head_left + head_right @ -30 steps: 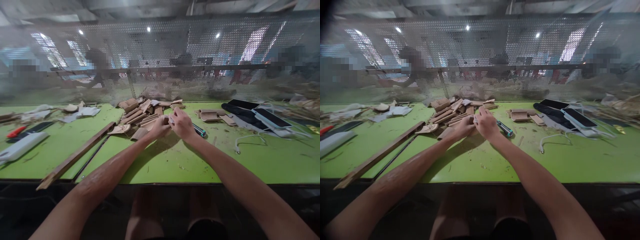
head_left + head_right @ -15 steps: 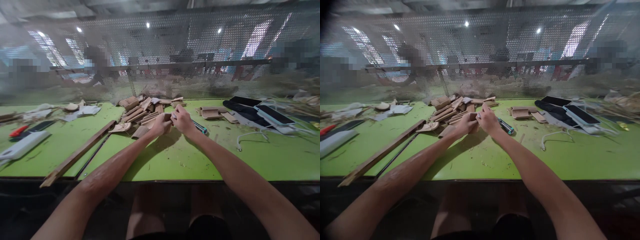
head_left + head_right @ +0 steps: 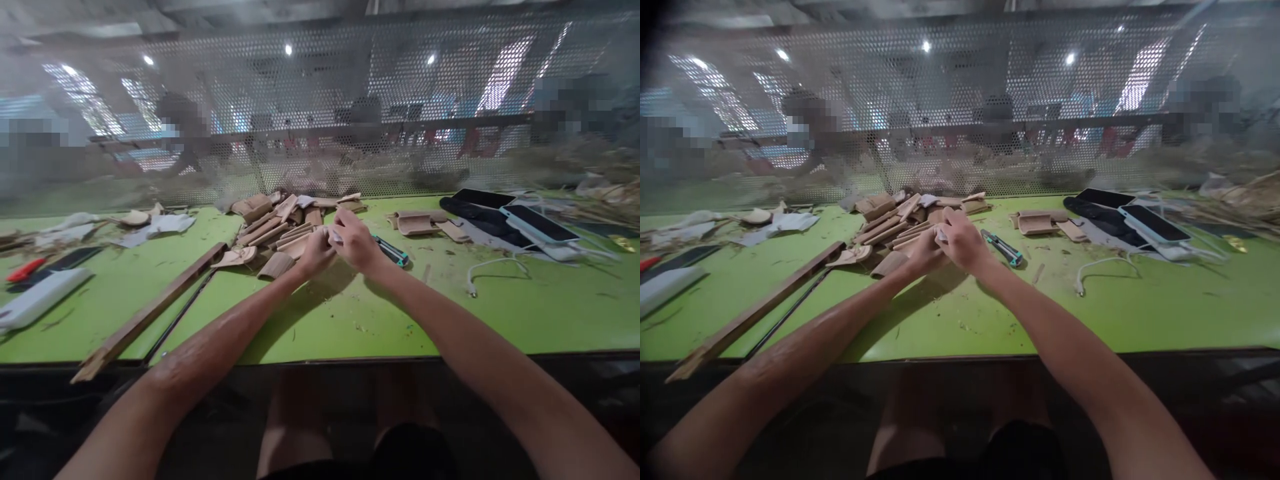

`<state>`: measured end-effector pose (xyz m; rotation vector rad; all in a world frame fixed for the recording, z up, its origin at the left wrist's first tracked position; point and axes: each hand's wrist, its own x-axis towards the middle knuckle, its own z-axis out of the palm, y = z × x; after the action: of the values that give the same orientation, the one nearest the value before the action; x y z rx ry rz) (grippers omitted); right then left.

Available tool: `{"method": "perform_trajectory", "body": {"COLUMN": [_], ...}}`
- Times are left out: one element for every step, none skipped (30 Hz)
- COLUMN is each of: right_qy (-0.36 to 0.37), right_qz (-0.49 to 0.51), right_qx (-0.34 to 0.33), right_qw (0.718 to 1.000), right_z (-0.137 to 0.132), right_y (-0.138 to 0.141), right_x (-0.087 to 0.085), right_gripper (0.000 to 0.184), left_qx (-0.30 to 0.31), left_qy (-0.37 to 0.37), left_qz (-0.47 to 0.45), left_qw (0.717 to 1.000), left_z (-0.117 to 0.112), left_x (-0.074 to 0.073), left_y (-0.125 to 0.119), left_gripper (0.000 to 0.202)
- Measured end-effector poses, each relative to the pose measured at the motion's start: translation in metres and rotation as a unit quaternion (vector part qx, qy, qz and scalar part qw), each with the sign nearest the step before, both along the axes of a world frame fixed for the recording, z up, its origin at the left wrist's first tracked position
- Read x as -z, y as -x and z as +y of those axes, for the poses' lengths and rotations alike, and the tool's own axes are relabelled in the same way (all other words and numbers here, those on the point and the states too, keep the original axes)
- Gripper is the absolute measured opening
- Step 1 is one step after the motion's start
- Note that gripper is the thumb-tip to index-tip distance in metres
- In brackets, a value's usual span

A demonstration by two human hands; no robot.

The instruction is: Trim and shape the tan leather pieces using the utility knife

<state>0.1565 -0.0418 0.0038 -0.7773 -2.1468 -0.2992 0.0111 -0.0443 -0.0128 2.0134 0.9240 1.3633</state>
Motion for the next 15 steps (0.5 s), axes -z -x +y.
{"method": "perform_trajectory", "body": {"right_qy": [0.007, 0.015, 0.021, 0.022, 0.018, 0.009, 0.0, -0.007, -0.008, -0.004, 0.004, 0.011, 0.015, 0.015, 0.009], "right_qz": [0.003, 0.011, 0.018, 0.023, 0.023, 0.019, 0.011, 0.004, 0.0, 0.001, 0.005, 0.011, 0.016, 0.018, 0.018], "right_qx": [-0.004, -0.002, 0.002, 0.006, 0.008, 0.007, 0.002, -0.003, -0.006, -0.004, 0.0, 0.006, 0.01, 0.011, 0.006], "right_qw": [1.0, 1.0, 1.0, 0.999, 1.0, 1.0, 1.0, 1.0, 1.0, 1.0, 1.0, 1.0, 1.0, 1.0, 1.0], "right_z": [0.0, 0.0004, 0.0012, 0.0021, 0.003, 0.0038, 0.0047, 0.0056, 0.0064, 0.0072, 0.0075, 0.0073, 0.0062, 0.0044, 0.0021], "right_y": [-0.0004, -0.0009, -0.0015, -0.002, -0.0023, -0.0026, -0.0029, -0.0035, -0.0044, -0.0054, -0.0063, -0.0067, -0.0062, -0.0049, -0.0028], "right_x": [-0.0007, -0.001, -0.0012, -0.0012, -0.0012, -0.0012, -0.0011, -0.001, -0.0008, -0.0006, -0.0004, -0.0003, -0.0004, -0.0007, -0.0011], "right_gripper": [0.021, 0.021, 0.022, 0.022, 0.023, 0.023, 0.023, 0.023, 0.023, 0.022, 0.022, 0.023, 0.023, 0.023, 0.022], "left_qx": [0.008, 0.019, 0.029, 0.032, 0.029, 0.021, 0.011, 0.009, 0.014, 0.026, 0.039, 0.048, 0.05, 0.043, 0.031], "left_qy": [0.0, 0.006, 0.014, 0.017, 0.015, 0.008, -0.001, -0.008, -0.011, -0.011, -0.01, -0.01, -0.011, -0.012, -0.013], "left_qz": [0.006, 0.017, 0.032, 0.045, 0.052, 0.053, 0.051, 0.049, 0.051, 0.058, 0.071, 0.085, 0.095, 0.096, 0.087], "left_qw": [1.0, 1.0, 0.999, 0.998, 0.998, 0.998, 0.999, 0.999, 0.999, 0.998, 0.997, 0.995, 0.994, 0.994, 0.996], "left_z": [0.0012, 0.0022, 0.0031, 0.0038, 0.0044, 0.005, 0.0054, 0.0058, 0.0062, 0.0065, 0.0069, 0.0072, 0.0075, 0.0077, 0.0078], "left_x": [0.0009, 0.0014, 0.0014, 0.0012, 0.0008, 0.0004, 0.0001, 0.0, 0.0002, 0.0005, 0.001, 0.0016, 0.0023, 0.0029, 0.0033], "left_y": [0.0007, 0.0013, 0.0017, 0.0021, 0.0023, 0.0025, 0.0027, 0.0029, 0.0032, 0.0034, 0.0037, 0.0041, 0.0044, 0.0049, 0.0053], "left_gripper": [0.009, 0.006, 0.005, 0.005, 0.006, 0.007, 0.009, 0.01, 0.008, 0.006, 0.005, 0.006, 0.006, 0.006, 0.008]}}
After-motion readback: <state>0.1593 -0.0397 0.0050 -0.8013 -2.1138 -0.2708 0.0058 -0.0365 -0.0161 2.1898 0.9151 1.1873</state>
